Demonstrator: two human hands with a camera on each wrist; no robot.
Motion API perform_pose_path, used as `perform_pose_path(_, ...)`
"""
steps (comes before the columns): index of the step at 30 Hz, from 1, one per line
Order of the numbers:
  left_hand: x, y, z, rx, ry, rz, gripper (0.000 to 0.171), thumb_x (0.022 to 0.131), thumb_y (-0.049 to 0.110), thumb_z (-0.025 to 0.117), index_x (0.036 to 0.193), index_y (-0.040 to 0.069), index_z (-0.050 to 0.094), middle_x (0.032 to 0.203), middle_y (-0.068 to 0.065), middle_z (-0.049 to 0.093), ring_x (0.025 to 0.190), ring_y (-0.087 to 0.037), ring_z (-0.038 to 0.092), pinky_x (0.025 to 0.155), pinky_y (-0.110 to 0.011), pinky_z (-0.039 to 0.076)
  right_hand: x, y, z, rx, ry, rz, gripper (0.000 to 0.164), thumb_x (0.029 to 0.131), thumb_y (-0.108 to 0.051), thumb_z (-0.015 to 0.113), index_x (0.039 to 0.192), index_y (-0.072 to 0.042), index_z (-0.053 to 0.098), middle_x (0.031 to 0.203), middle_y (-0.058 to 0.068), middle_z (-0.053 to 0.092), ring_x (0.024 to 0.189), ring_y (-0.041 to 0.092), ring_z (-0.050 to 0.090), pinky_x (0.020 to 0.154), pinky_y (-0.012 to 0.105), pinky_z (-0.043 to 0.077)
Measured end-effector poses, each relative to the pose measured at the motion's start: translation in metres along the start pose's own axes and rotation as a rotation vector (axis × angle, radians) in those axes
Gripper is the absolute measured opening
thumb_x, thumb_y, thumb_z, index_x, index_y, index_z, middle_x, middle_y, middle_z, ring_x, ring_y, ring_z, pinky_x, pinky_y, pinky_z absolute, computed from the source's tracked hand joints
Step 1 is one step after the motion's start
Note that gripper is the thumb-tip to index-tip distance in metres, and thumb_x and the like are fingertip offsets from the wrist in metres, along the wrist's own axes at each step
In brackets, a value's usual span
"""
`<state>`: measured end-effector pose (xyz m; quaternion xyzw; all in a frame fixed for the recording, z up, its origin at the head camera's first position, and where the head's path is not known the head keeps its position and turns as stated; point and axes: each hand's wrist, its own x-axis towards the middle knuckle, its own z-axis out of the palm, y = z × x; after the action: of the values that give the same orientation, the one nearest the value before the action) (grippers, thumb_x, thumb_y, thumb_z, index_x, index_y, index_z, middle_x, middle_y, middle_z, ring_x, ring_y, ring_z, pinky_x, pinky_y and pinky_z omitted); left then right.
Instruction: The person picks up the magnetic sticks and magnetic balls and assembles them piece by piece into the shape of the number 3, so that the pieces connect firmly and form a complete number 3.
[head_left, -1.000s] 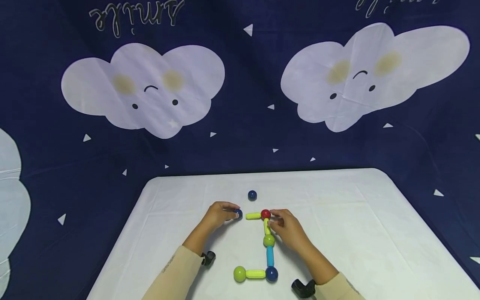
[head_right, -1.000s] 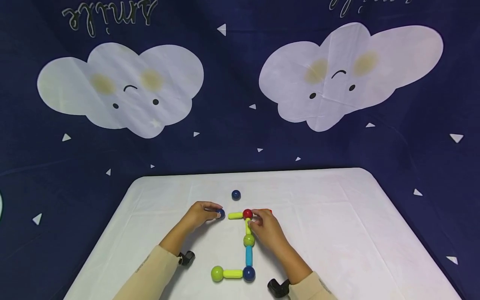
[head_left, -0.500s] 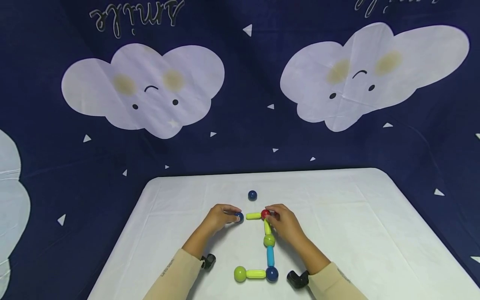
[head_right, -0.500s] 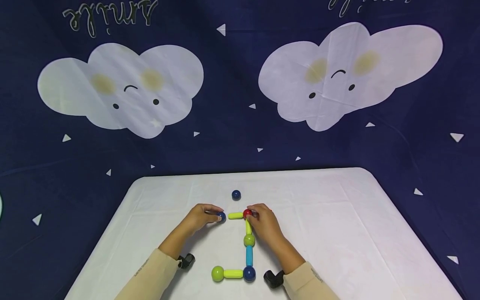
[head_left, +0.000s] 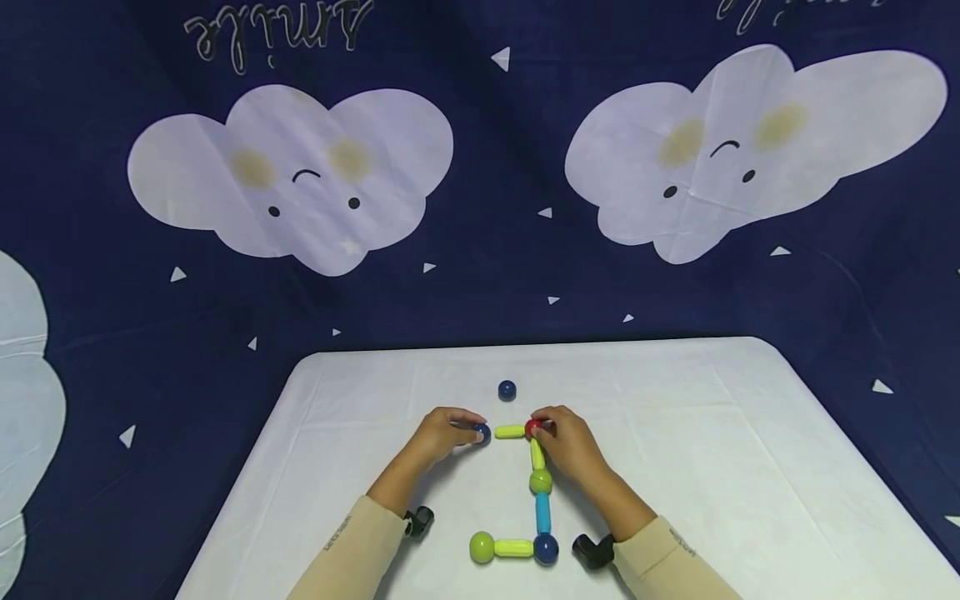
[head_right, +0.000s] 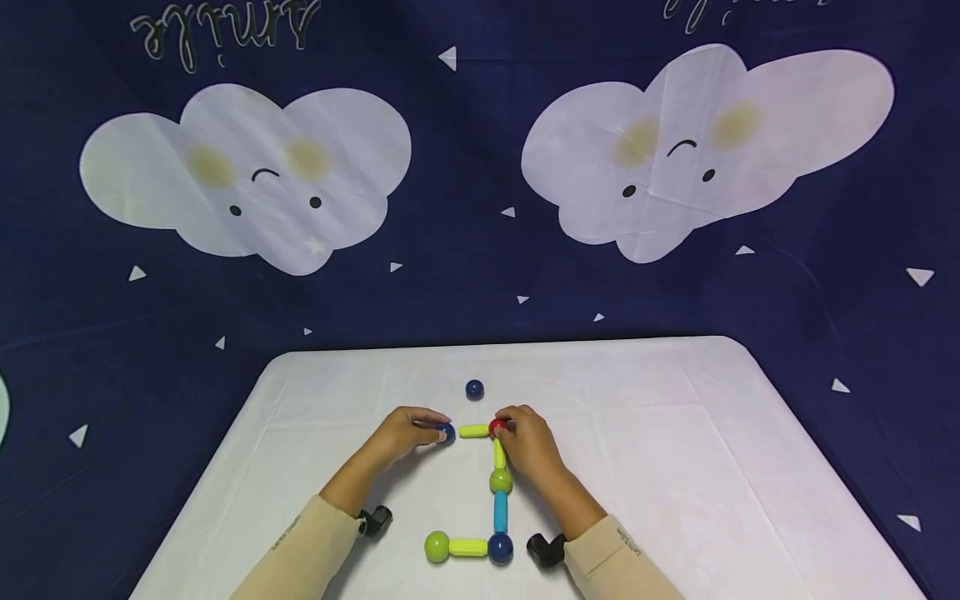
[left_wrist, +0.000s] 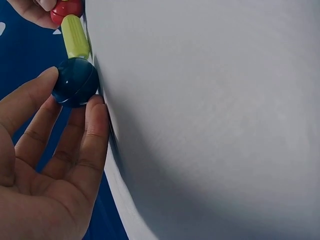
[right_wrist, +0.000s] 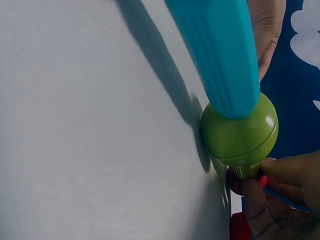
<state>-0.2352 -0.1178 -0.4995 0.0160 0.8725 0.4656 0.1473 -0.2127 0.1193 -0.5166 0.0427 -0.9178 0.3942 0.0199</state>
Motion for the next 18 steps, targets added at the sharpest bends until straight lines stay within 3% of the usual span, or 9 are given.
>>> perform_pose_path(12,0.0025,0.0015,0.003,0.006,-0.014,0.002,0.025,0.086,0.02,0.08,0.111,0.02,0.078,0.114,-0.006,0.072,0.099,-0.02,0.063,0.079,-0.034,0.053,-0.0004,-0.0012,-0.0007,0.001,-0.012,0.028,0.021,0.094,-0.012,0.07,0.115,-0.008,0.071,0.098,0.006,0.068,0.08,0.014,0.055,0.07,0.028,0.048)
perform_pose_path(18,0.0028,0.003,0.0036,-0.006,-0.018,-0.008,0.025,0.086,0.02,0.079,0.111,0.019,0.078,0.113,-0.006,0.072,0.096,-0.019,0.063,0.078,-0.033,0.052,-0.0063,-0.0005,-0.0005,-0.006,0.01,0.018,0.026,0.091,-0.012,0.074,0.116,-0.006,0.07,0.102,0.009,0.066,0.083,0.015,0.057,0.074,0.03,0.051)
